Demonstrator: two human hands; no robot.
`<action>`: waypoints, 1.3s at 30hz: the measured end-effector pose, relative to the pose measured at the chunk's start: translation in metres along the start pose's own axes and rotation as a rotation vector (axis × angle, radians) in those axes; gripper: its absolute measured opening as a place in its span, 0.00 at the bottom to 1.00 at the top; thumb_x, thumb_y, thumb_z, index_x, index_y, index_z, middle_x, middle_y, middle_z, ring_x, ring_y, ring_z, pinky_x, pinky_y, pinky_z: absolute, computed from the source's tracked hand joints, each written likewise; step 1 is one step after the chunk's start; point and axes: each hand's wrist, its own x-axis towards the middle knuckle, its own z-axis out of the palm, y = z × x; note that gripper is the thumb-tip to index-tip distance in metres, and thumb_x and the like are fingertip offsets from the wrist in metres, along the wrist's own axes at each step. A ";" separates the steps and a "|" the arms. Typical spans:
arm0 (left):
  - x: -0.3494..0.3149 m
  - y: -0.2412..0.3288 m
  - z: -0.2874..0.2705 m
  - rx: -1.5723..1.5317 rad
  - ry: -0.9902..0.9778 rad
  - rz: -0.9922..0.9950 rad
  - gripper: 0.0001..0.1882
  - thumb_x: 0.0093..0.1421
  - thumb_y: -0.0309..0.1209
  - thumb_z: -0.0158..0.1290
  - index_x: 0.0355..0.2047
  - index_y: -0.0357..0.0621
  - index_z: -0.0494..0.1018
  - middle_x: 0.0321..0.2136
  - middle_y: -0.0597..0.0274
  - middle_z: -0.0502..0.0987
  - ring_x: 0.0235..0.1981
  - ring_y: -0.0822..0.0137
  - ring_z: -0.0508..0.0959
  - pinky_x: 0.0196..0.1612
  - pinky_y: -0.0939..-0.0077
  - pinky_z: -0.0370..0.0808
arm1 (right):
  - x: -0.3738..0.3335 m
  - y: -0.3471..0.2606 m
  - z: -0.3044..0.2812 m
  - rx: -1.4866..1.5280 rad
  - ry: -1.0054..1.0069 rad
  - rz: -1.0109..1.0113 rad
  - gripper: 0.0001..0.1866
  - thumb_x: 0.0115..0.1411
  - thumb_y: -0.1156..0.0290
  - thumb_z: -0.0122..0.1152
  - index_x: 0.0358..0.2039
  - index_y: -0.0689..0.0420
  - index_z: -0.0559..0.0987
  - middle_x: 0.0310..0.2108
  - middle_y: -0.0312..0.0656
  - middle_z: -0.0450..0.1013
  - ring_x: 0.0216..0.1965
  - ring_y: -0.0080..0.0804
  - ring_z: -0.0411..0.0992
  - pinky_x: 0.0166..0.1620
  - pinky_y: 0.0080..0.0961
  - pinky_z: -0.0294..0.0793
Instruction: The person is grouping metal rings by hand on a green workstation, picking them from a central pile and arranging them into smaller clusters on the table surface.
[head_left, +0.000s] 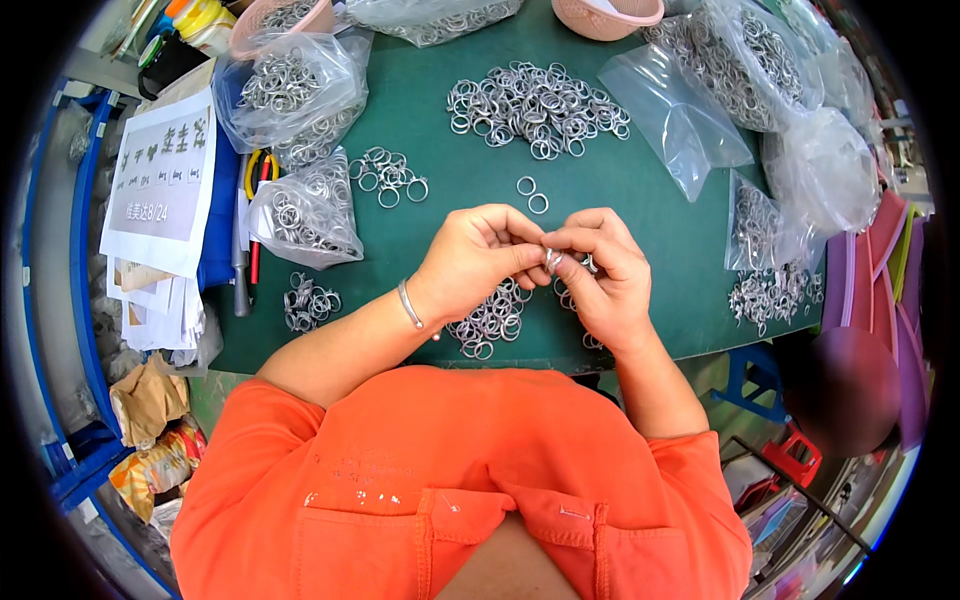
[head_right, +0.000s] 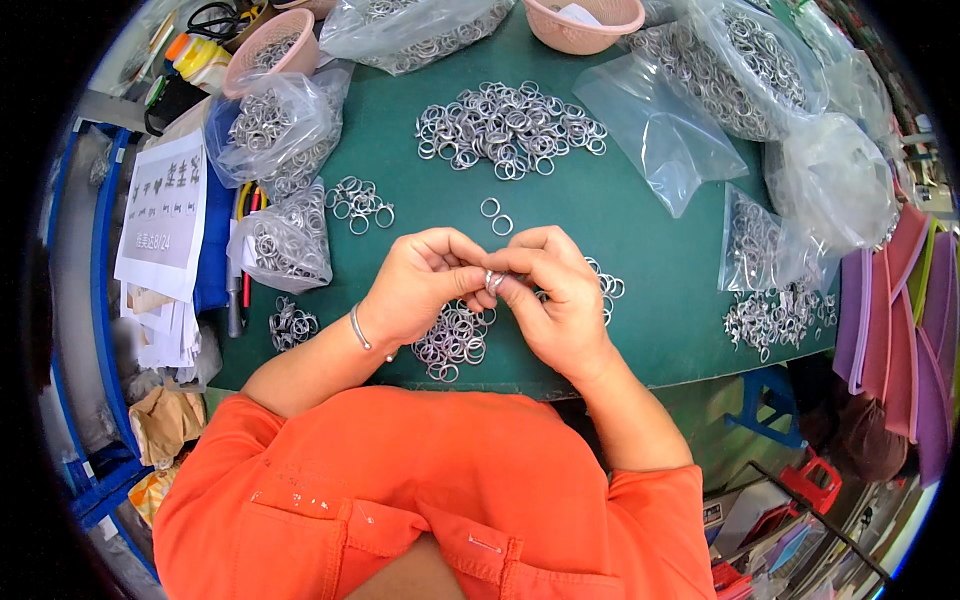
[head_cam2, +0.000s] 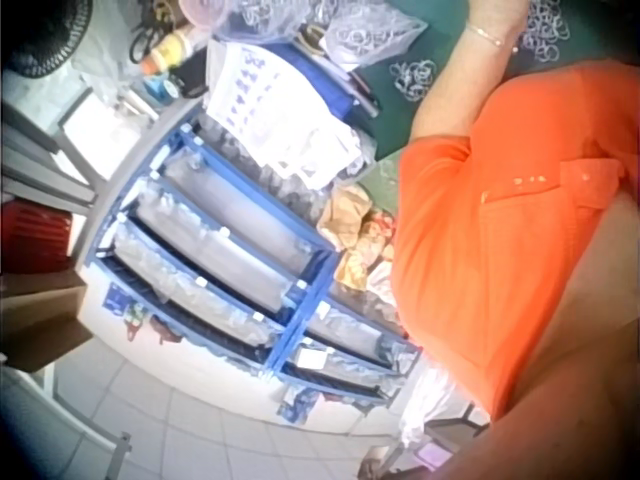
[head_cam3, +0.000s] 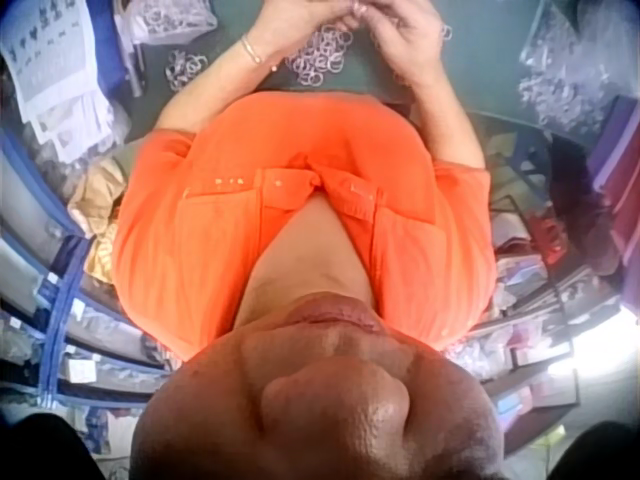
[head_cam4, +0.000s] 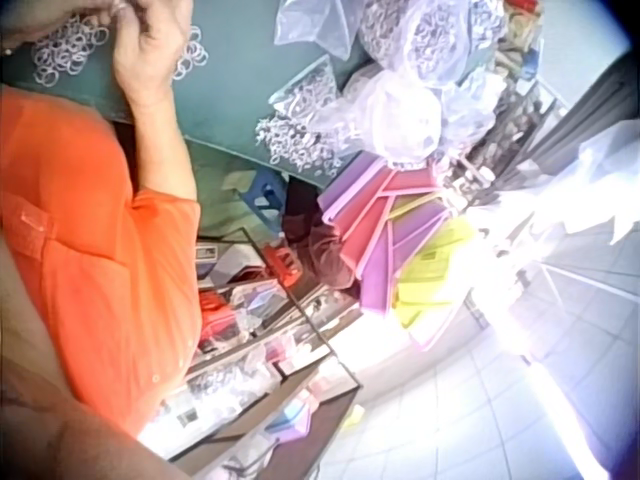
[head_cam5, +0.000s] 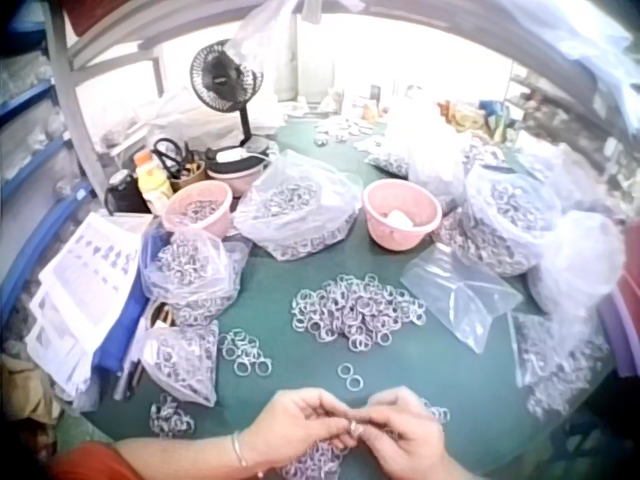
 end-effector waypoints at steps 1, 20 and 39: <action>0.000 0.003 0.001 0.033 -0.016 -0.023 0.06 0.61 0.20 0.54 0.39 0.33 0.75 0.33 0.55 0.80 0.31 0.70 0.81 0.35 0.78 0.80 | 0.001 -0.003 -0.003 -0.004 -0.004 0.004 0.09 0.53 0.85 0.62 0.35 0.62 0.81 0.32 0.42 0.74 0.32 0.32 0.75 0.35 0.24 0.74; 0.049 0.001 -0.023 1.051 0.219 0.528 0.11 0.50 0.20 0.61 0.35 0.39 0.74 0.28 0.57 0.78 0.29 0.64 0.80 0.34 0.74 0.76 | 0.031 0.046 0.012 -0.576 -0.065 -0.056 0.10 0.48 0.73 0.68 0.32 0.59 0.78 0.31 0.44 0.72 0.36 0.45 0.71 0.39 0.40 0.71; 0.006 0.011 0.001 0.830 0.084 0.630 0.24 0.50 0.23 0.66 0.45 0.39 0.68 0.24 0.62 0.81 0.27 0.73 0.82 0.32 0.81 0.77 | 0.012 0.023 0.005 0.355 -0.038 0.255 0.09 0.56 0.84 0.58 0.37 0.63 0.79 0.35 0.38 0.76 0.36 0.23 0.75 0.40 0.20 0.75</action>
